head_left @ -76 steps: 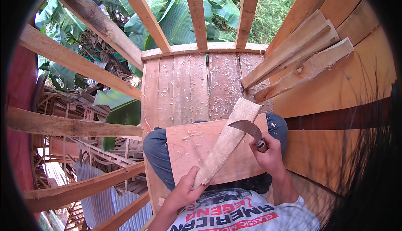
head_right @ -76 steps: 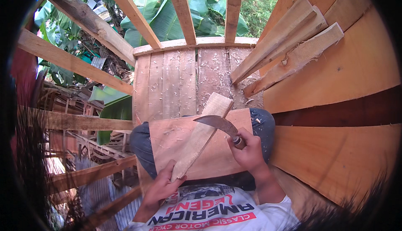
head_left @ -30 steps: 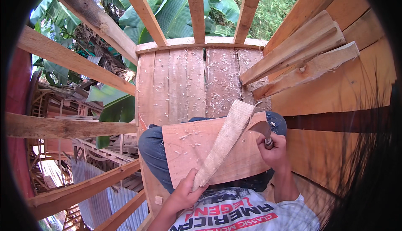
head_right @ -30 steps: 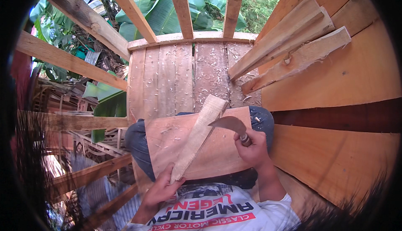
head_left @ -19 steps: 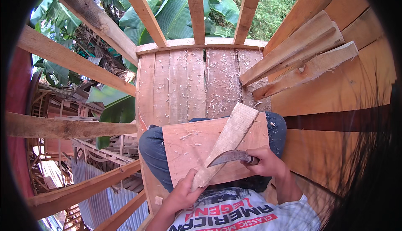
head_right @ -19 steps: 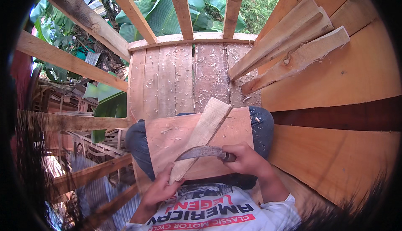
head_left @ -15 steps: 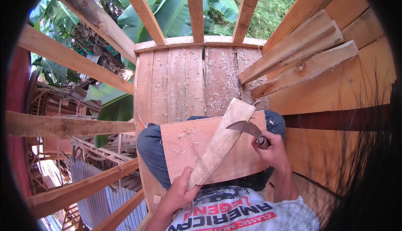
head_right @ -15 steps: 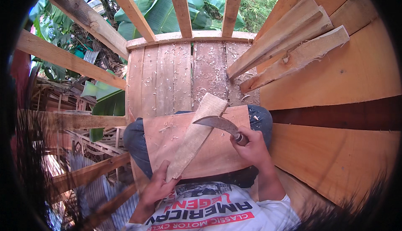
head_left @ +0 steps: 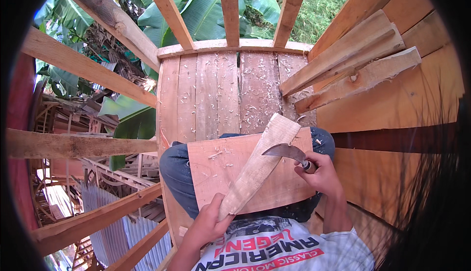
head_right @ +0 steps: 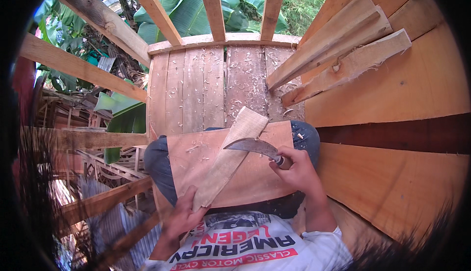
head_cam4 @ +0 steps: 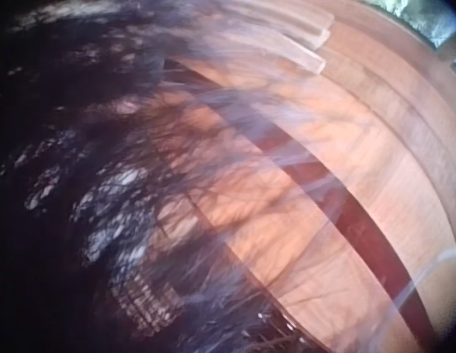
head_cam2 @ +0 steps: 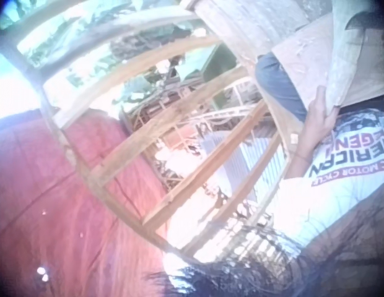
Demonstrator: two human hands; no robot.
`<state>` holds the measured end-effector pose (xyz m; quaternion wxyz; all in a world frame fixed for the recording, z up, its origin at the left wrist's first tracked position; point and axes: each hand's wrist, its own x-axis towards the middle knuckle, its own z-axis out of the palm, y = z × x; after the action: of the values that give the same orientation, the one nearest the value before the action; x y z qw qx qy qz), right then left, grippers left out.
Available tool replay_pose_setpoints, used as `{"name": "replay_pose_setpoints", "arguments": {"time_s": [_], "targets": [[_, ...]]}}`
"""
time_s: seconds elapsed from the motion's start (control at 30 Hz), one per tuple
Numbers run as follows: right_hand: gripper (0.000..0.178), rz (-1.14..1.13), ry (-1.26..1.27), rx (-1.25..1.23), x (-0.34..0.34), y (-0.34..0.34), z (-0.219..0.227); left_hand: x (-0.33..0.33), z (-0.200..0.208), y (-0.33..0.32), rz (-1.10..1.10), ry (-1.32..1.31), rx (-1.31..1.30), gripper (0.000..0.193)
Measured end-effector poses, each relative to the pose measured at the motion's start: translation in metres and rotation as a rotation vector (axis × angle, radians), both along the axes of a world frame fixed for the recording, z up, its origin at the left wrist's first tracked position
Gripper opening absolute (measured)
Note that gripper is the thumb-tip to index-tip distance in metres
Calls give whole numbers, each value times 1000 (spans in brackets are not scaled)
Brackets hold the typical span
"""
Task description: The person is sitting cross-legged on a wooden platform, using a curved knife to shave and shape a long piece of wood. They hold the wood with their left hand and use the knife in their right hand to remove thin strips of wood, creating shavings that fall onto the platform.
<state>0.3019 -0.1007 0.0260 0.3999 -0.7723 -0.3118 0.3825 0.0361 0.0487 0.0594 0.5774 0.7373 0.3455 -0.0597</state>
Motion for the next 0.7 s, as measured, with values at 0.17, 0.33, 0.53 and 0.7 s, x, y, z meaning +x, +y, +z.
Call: {"name": "replay_pose_setpoints", "arguments": {"time_s": [0.17,0.33,0.53,0.7], "targets": [[13,-22,-68,83,-1,6,2,-2,-1,1,14,62,-70,35],[11,294,70,75,-12,0,1,0,-8,2,14,-37,-11,31],[23,-7,-36,124,-1,-4,-7,-11,-11,3,41,-40,-52,32],[31,-39,39,109,-17,0,-8,-9,-10,5,30,-23,-36,32]]}}
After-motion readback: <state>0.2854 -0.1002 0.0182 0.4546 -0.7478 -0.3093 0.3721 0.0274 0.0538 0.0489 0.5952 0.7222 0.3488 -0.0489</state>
